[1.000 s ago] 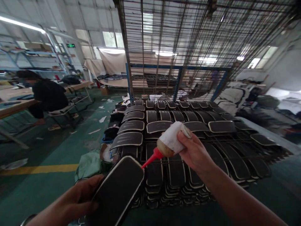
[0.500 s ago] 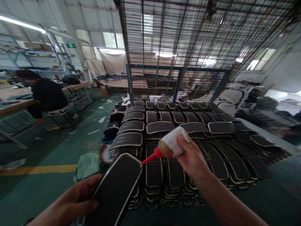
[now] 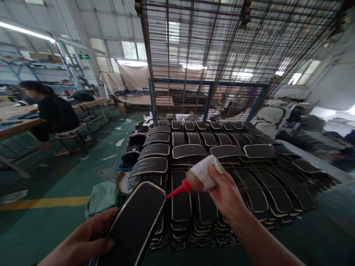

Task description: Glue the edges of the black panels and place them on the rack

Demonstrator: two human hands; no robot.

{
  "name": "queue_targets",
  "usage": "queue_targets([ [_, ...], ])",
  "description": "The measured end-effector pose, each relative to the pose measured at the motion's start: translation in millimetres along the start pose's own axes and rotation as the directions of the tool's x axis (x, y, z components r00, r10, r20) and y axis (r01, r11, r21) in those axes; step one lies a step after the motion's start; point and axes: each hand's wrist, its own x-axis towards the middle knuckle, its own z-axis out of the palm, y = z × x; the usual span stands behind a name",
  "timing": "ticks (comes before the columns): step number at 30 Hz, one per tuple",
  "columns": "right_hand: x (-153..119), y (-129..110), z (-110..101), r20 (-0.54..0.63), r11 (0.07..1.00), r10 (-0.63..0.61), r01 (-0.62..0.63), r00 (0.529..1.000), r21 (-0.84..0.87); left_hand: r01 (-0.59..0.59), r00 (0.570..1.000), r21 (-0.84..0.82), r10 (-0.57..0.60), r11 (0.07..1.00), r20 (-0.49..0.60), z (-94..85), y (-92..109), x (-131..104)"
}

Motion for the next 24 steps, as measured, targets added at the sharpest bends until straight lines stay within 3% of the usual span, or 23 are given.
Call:
queue_targets([
  [5,-8,4,2,-0.021,0.999,0.040,-0.039,0.999,0.025,0.005,1.000,0.044,-0.006,0.999,0.030,7.9,2,1],
  [12,-5,5,6,-0.106,0.999,-0.024,0.026,0.994,0.021,0.040,0.999,-0.025,-0.039,0.999,0.021,33.9,14,1],
  [24,-24,19,4,-0.105,1.000,0.018,-0.019,0.994,-0.008,0.112,0.993,-0.095,-0.116,0.989,-0.032,34.7,8,7],
])
